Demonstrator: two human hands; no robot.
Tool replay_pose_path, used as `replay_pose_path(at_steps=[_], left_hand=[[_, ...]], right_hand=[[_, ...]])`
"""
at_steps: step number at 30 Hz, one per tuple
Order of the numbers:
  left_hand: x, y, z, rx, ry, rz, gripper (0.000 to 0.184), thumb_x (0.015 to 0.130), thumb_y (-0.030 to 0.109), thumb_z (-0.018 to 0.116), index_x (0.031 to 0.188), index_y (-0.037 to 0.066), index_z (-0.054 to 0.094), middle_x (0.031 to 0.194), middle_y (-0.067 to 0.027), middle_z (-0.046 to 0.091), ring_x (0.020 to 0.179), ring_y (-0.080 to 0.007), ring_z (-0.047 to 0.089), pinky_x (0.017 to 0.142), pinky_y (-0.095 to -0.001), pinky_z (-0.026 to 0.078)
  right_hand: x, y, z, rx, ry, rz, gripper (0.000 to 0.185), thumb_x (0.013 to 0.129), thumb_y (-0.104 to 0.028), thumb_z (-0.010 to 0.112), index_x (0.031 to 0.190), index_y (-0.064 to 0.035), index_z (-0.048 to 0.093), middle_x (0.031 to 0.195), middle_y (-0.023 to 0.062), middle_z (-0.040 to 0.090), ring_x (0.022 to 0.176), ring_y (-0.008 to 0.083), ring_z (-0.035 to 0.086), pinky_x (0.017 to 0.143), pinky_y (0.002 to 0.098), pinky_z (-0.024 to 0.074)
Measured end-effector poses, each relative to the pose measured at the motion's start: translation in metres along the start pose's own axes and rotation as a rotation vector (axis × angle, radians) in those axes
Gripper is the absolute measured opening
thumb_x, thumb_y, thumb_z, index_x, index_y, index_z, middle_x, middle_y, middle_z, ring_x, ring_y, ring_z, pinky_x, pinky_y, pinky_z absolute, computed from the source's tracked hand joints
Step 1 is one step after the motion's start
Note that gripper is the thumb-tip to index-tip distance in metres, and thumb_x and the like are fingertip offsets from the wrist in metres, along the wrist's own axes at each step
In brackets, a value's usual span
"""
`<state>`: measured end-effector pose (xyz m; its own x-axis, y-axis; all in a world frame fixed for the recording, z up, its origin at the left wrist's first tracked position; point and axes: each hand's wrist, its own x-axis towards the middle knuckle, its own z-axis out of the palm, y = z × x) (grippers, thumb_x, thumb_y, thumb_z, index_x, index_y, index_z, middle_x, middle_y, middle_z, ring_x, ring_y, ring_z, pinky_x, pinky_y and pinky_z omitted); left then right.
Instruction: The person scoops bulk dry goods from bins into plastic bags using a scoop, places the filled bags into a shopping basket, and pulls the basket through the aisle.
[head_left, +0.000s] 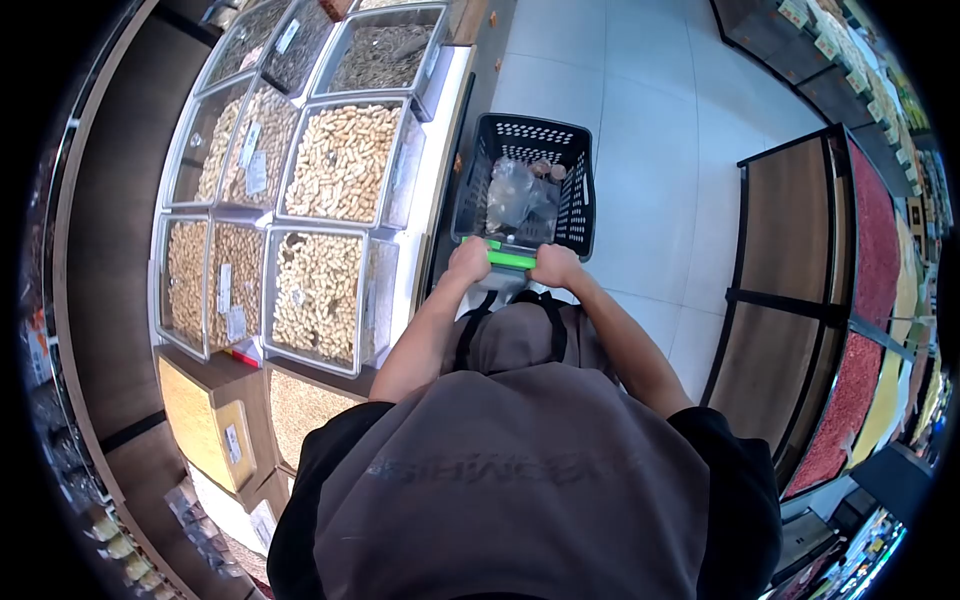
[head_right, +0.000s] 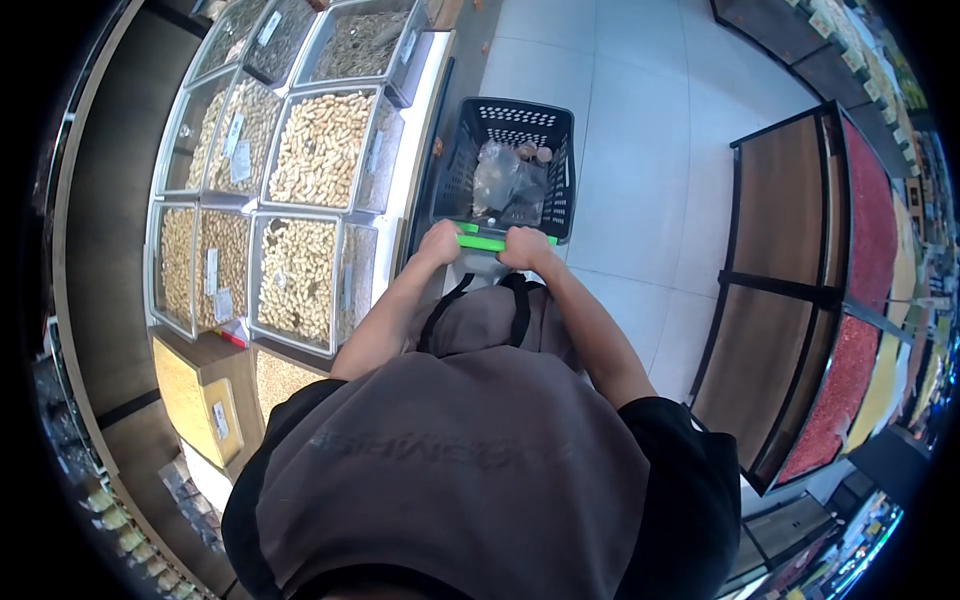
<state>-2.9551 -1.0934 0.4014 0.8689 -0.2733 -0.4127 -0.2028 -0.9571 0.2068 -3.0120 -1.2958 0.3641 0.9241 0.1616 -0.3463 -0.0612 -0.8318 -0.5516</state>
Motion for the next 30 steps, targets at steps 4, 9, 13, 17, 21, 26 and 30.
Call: replay_pose_path(at_steps=[4, 9, 13, 17, 21, 26, 30], left_hand=[[0.026, 0.004, -0.013, 0.022, -0.047, -0.013, 0.030, 0.079, 0.003, 0.062, 0.104, 0.013, 0.074, 0.113, -0.0188, 0.067, 0.109, -0.0352, 0.063, 0.093, -0.0446, 0.051], [0.060, 0.005, -0.024, 0.091, -0.108, -0.024, 0.023, 0.077, 0.009, 0.067, 0.099, 0.010, 0.074, 0.114, -0.0184, 0.066, 0.111, -0.0342, 0.062, 0.095, -0.0430, 0.051], [0.076, 0.002, -0.028, 0.099, -0.074, 0.118, 0.024, 0.073, 0.002, 0.060, 0.092, 0.006, 0.075, 0.094, -0.0248, 0.068, 0.092, -0.0387, 0.066, 0.083, -0.0437, 0.052], [0.088, 0.002, -0.035, 0.054, -0.041, 0.139, 0.018, 0.073, 0.003, 0.062, 0.086, 0.006, 0.075, 0.090, -0.0244, 0.068, 0.090, -0.0387, 0.066, 0.080, -0.0436, 0.052], [0.110, 0.022, -0.064, 0.106, -0.221, 0.081, 0.023, 0.076, 0.017, 0.073, 0.096, 0.007, 0.074, 0.102, -0.0194, 0.069, 0.101, -0.0344, 0.065, 0.090, -0.0413, 0.052], [0.151, 0.027, -0.077, 0.085, -0.189, 0.075, 0.021, 0.078, 0.014, 0.070, 0.097, 0.006, 0.074, 0.100, -0.0205, 0.069, 0.103, -0.0345, 0.065, 0.090, -0.0419, 0.052], [0.196, 0.019, -0.087, 0.061, -0.163, 0.176, 0.019, 0.078, 0.015, 0.068, 0.094, 0.006, 0.074, 0.103, -0.0201, 0.069, 0.101, -0.0357, 0.066, 0.089, -0.0434, 0.052]], right_hand=[[0.012, 0.001, -0.026, -0.006, 0.013, -0.016, 0.042, 0.072, -0.038, 0.064, 0.089, 0.0001, 0.073, 0.093, 0.0242, 0.070, 0.090, 0.0385, 0.069, 0.082, 0.0460, 0.0554], [0.031, 0.010, -0.042, 0.029, 0.029, -0.048, 0.039, 0.072, -0.034, 0.063, 0.087, 0.0005, 0.073, 0.094, 0.0244, 0.070, 0.092, 0.0385, 0.069, 0.083, 0.0462, 0.0547], [0.036, 0.013, -0.061, 0.036, 0.002, -0.074, 0.037, 0.072, -0.032, 0.062, 0.085, 0.0002, 0.073, 0.093, 0.0248, 0.070, 0.092, 0.0387, 0.069, 0.083, 0.0462, 0.0545], [0.047, 0.015, -0.074, 0.037, 0.009, -0.091, 0.034, 0.072, -0.031, 0.061, 0.082, -0.0009, 0.073, 0.092, 0.0252, 0.070, 0.091, 0.0391, 0.068, 0.083, 0.0462, 0.0544], [0.067, 0.021, -0.093, 0.020, -0.016, -0.090, 0.032, 0.073, -0.030, 0.061, 0.082, -0.0012, 0.073, 0.092, 0.0241, 0.070, 0.091, 0.0386, 0.068, 0.083, 0.0459, 0.0542], [0.101, 0.031, -0.117, 0.003, 0.004, -0.082, 0.031, 0.074, -0.028, 0.060, 0.084, -0.0021, 0.074, 0.093, 0.0231, 0.070, 0.091, 0.0376, 0.069, 0.083, 0.0450, 0.0547], [0.134, 0.035, -0.147, -0.037, -0.005, -0.066, 0.034, 0.074, -0.032, 0.062, 0.085, -0.0020, 0.074, 0.093, 0.0234, 0.070, 0.091, 0.0375, 0.068, 0.083, 0.0448, 0.0548]])
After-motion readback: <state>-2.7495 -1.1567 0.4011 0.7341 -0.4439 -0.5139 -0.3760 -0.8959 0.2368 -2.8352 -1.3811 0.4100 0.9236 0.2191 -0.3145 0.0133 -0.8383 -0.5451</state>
